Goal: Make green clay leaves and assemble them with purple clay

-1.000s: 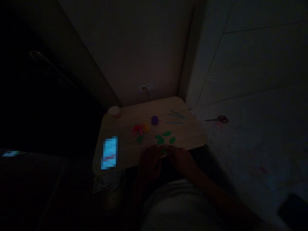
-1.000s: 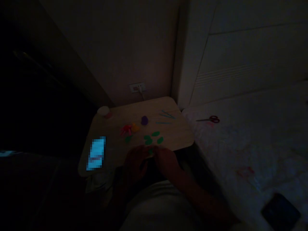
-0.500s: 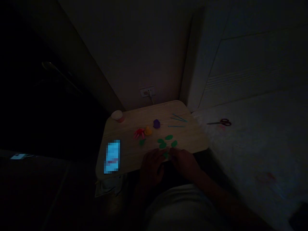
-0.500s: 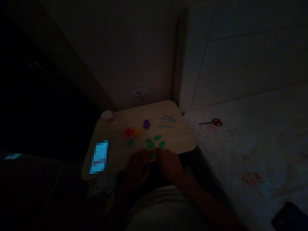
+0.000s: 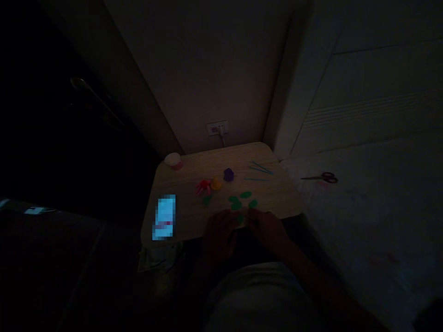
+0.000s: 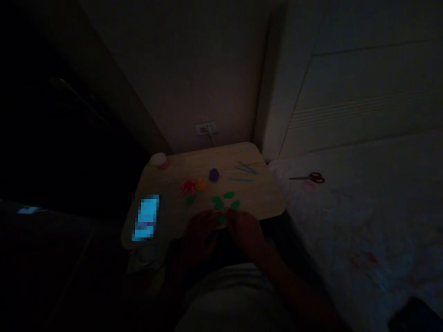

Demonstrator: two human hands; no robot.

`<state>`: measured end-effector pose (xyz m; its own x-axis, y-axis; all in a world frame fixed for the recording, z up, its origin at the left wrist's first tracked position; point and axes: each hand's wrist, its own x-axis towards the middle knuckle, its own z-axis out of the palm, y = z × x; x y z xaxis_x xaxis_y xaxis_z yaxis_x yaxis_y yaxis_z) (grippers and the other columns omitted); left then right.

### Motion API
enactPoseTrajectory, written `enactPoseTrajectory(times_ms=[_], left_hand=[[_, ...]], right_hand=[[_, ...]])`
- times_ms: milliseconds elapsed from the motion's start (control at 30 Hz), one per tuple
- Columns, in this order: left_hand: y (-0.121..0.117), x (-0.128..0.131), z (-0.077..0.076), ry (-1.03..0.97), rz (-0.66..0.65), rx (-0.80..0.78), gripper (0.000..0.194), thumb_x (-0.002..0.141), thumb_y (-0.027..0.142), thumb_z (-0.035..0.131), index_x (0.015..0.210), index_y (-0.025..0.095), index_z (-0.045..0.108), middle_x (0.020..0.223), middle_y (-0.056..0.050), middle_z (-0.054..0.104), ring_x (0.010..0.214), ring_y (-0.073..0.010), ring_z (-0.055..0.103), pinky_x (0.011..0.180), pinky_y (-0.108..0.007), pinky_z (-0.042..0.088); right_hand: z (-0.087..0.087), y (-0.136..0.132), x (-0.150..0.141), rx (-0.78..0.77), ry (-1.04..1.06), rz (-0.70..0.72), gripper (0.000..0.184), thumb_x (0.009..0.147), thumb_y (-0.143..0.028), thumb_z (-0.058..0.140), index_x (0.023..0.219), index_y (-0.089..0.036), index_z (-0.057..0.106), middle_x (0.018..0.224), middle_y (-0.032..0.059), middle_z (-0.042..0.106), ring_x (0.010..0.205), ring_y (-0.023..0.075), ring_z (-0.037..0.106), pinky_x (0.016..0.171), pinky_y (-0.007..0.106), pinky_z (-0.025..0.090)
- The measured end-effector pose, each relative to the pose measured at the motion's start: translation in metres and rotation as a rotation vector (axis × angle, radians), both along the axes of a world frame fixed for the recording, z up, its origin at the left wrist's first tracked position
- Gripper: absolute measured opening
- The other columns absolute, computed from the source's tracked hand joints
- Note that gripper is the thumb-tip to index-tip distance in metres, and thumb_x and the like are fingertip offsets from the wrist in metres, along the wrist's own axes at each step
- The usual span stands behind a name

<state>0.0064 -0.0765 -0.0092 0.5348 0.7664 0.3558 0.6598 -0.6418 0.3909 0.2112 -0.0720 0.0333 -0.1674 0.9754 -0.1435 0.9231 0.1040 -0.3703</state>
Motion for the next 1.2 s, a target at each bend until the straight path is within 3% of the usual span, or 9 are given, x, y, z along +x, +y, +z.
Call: enactPoseTrajectory(times_ms=[333, 867, 1200], left_hand=[[0.0, 0.001, 0.001, 0.025, 0.019, 0.0, 0.045, 0.088, 0.016, 0.058, 0.131, 0.026, 0.064, 0.149, -0.003, 0.061, 0.139, -0.0287, 0.05, 0.115, -0.053, 0.04], [0.0, 0.001, -0.001, -0.017, 0.012, 0.006, 0.042, 0.087, 0.015, 0.059, 0.128, 0.025, 0.063, 0.147, -0.004, 0.063, 0.137, -0.0285, 0.051, 0.115, -0.052, 0.04], [0.0, 0.001, 0.003, -0.003, 0.025, -0.01, 0.041, 0.089, 0.017, 0.059, 0.129, 0.026, 0.064, 0.145, -0.004, 0.064, 0.137, -0.029, 0.051, 0.115, -0.053, 0.039]], right_hand=[[0.006, 0.003, 0.0, -0.012, 0.013, 0.01, 0.024, 0.102, -0.024, 0.05, 0.113, -0.022, 0.071, 0.099, 0.0098, 0.08, 0.092, 0.0247, 0.075, 0.072, 0.029, 0.043], [0.007, -0.001, 0.001, -0.023, -0.052, 0.01, 0.023, 0.104, -0.028, 0.048, 0.106, -0.022, 0.07, 0.093, 0.0088, 0.079, 0.085, 0.0243, 0.075, 0.065, 0.028, 0.039], [0.013, 0.0, -0.004, -0.046, -0.104, 0.012, 0.027, 0.105, -0.027, 0.044, 0.113, -0.021, 0.07, 0.096, 0.0119, 0.079, 0.088, 0.025, 0.076, 0.069, 0.028, 0.044]])
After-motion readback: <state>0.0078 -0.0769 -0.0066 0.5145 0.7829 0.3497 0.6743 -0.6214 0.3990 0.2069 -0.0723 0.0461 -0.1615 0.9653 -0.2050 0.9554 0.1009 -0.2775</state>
